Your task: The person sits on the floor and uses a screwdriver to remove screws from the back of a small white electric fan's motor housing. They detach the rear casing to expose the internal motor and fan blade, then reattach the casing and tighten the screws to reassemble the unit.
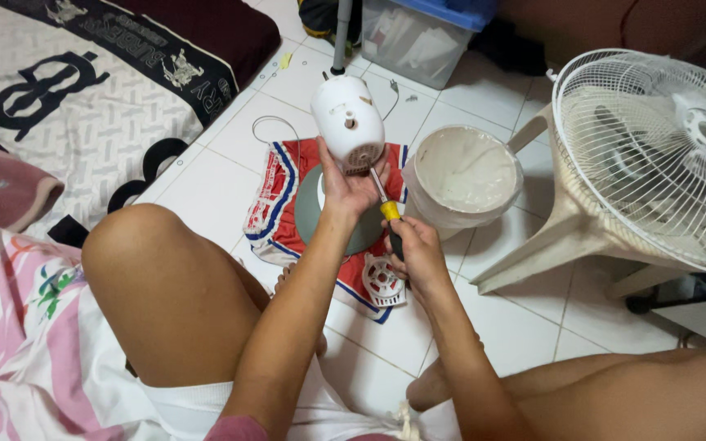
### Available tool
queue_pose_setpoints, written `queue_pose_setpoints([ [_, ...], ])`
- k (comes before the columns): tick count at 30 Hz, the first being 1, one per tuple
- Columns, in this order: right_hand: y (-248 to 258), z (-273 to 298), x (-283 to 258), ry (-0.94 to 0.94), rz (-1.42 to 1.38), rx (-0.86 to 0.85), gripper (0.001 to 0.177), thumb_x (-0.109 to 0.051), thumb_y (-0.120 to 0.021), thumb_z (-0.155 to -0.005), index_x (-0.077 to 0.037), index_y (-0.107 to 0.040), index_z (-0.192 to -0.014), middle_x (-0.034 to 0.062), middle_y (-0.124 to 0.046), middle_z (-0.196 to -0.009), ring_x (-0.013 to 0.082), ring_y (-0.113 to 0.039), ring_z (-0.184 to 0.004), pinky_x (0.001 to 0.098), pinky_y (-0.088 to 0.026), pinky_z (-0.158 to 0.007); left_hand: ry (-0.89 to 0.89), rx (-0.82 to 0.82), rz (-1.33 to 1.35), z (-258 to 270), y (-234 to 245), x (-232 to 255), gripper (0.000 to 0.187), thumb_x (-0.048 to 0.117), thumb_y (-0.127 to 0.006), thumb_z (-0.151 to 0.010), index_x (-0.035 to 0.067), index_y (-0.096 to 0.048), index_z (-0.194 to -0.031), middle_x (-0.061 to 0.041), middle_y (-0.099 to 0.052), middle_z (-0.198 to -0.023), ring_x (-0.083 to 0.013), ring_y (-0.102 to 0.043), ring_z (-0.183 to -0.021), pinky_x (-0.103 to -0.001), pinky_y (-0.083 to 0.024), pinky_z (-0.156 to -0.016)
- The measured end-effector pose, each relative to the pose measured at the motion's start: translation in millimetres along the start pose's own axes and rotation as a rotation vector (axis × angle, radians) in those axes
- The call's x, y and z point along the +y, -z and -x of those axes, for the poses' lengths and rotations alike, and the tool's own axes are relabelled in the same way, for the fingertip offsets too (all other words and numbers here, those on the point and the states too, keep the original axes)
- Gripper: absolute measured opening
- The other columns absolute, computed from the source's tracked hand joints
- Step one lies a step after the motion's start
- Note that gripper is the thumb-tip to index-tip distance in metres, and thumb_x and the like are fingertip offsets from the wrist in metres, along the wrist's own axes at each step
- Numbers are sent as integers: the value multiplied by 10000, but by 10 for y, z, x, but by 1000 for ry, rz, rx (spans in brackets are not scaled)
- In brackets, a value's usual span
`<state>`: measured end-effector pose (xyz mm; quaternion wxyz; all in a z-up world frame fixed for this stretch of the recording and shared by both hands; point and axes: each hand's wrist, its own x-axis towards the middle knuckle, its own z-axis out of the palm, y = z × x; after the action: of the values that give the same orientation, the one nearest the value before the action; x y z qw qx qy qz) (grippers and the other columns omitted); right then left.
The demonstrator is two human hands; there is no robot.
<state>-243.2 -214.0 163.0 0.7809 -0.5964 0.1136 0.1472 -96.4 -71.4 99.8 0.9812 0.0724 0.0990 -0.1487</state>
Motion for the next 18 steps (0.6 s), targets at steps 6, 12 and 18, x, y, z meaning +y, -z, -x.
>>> queue_pose_setpoints([
  [6, -57, 24, -23, 23, -33, -28, 250, -249, -540, -983, -29, -615, -1074, 19, -550, -646, 45, -320, -345, 253, -196, -316, 15, 14, 9, -10, -20, 38, 1090, 871, -624, -696, 89, -493, -1444, -147, -604, -1331, -337, -659, -1156, -457, -529, -904],
  [12, -129, 8, -56, 27, 30, -3, 262, -249, -542, -982, -20, -622, -1083, 23, -555, -655, 49, -337, -353, 256, -220, -325, -4, 110, 16, -12, -76, 46, 1102, 859, -631, -676, 100, -462, -1457, -171, -602, -1344, -364, -655, -1188, -465, -537, -925],
  [18, -173, -1, -23, 41, 3, 2, 257, -243, -539, -981, -16, -613, -1076, 25, -550, -651, 54, -320, -346, 258, -217, -319, -16, 72, 6, -3, -79, 54, 1105, 856, -636, -686, 94, -453, -1465, -165, -592, -1353, -375, -655, -1184, -473, -533, -933],
])
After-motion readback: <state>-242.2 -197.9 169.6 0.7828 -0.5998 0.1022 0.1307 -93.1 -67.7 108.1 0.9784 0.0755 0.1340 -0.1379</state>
